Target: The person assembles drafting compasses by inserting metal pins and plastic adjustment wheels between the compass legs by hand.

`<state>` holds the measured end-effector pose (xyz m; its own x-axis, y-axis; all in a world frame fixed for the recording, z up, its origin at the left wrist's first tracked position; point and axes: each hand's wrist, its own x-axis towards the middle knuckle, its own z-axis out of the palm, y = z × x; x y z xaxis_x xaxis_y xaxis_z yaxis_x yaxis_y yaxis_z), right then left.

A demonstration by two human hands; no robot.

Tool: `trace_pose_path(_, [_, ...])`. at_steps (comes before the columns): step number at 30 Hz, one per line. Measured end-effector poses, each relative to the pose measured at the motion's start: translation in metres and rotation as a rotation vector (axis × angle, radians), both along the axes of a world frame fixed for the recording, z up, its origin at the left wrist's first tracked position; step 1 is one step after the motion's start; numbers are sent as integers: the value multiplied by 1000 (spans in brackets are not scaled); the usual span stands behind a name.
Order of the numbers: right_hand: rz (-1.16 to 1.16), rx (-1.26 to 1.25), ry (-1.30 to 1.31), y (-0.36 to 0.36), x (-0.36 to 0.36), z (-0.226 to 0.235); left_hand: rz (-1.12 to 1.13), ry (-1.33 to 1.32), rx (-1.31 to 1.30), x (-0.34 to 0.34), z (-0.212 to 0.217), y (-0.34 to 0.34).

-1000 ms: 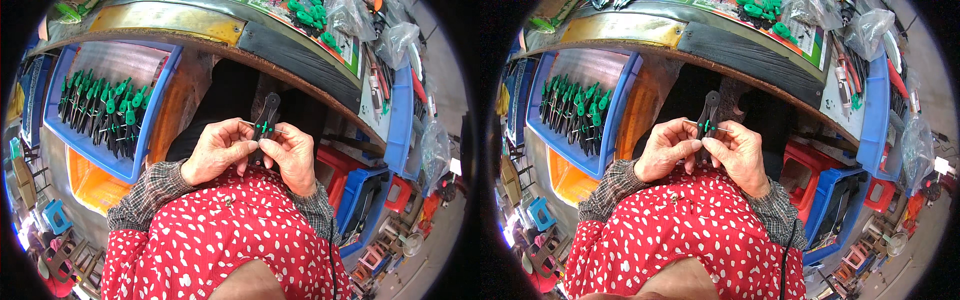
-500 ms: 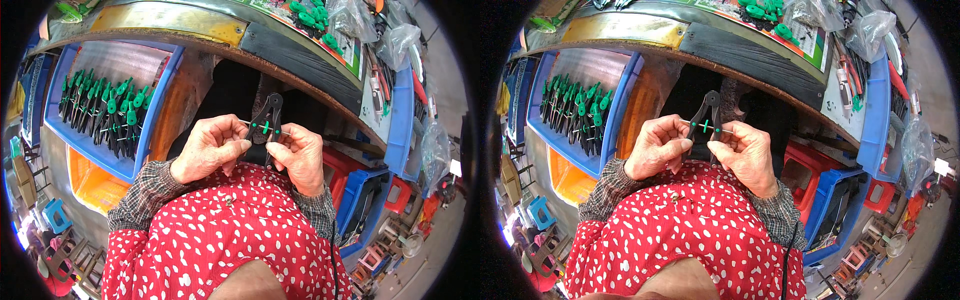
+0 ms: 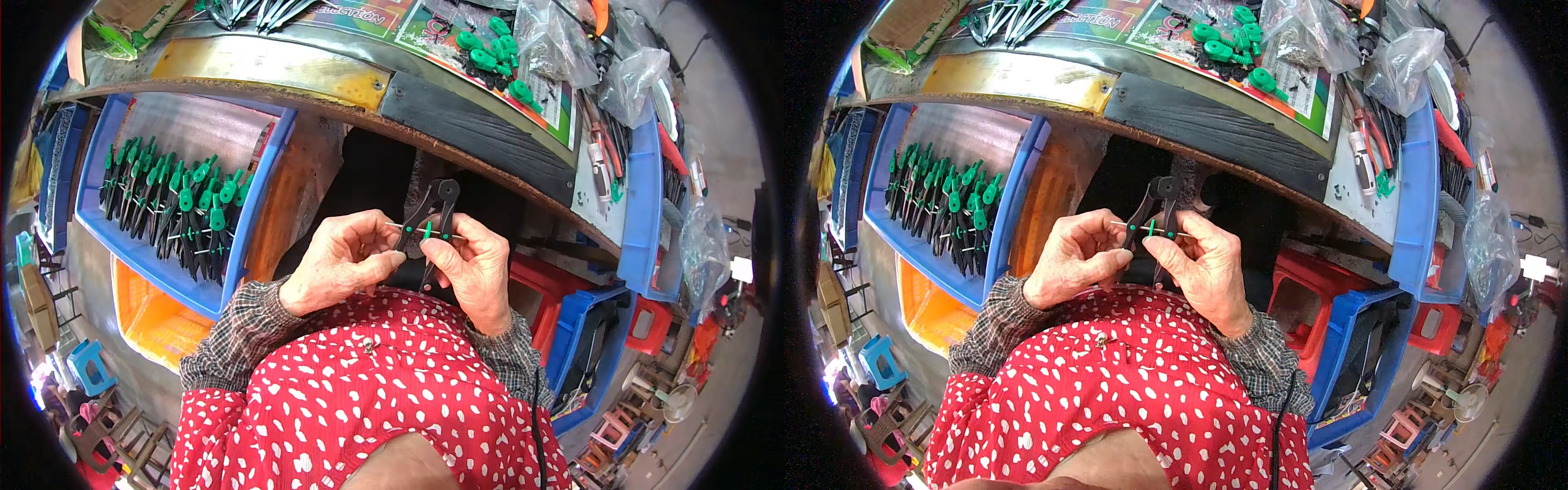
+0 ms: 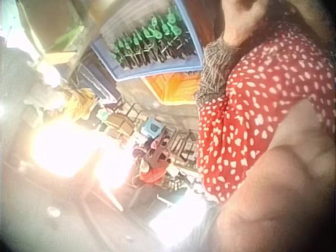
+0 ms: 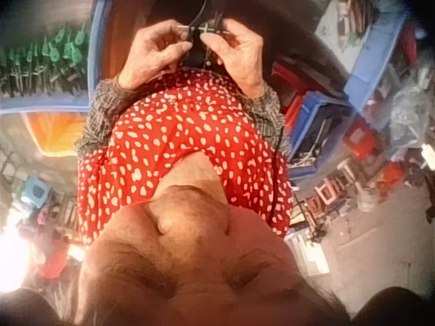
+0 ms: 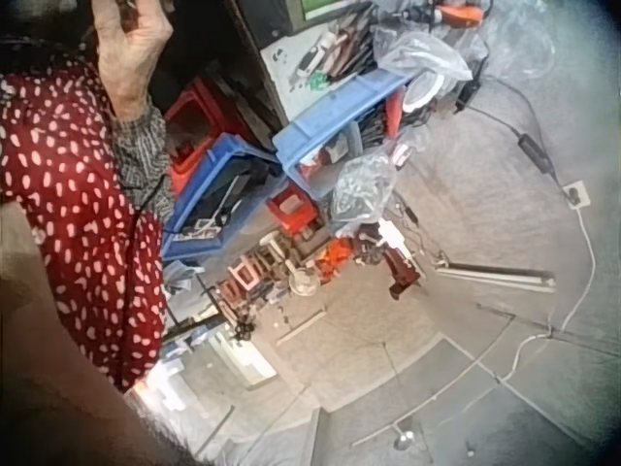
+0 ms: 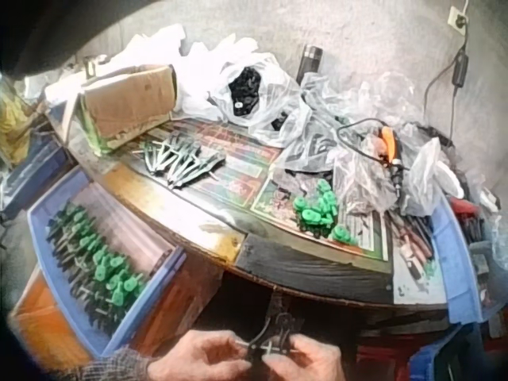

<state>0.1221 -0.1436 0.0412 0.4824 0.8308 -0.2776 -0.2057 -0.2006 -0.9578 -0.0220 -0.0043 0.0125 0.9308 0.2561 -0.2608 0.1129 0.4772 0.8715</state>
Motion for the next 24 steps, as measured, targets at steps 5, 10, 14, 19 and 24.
trace_pose_path(5, [2,-5,-51,-1,-1,-1,97,-10,128,9,5,-2])
trace_pose_path(10, [45,-43,-146,-2,-3,-2,202,-125,128,21,0,-3])
trace_pose_path(14, [12,-4,-215,-1,-6,-7,215,-129,93,25,-1,-3])
trace_pose_path(19, [44,46,-268,0,-4,-13,211,-49,155,24,4,1])
trace_pose_path(24, [108,1,-331,-1,-2,-15,226,-99,184,23,1,-1])
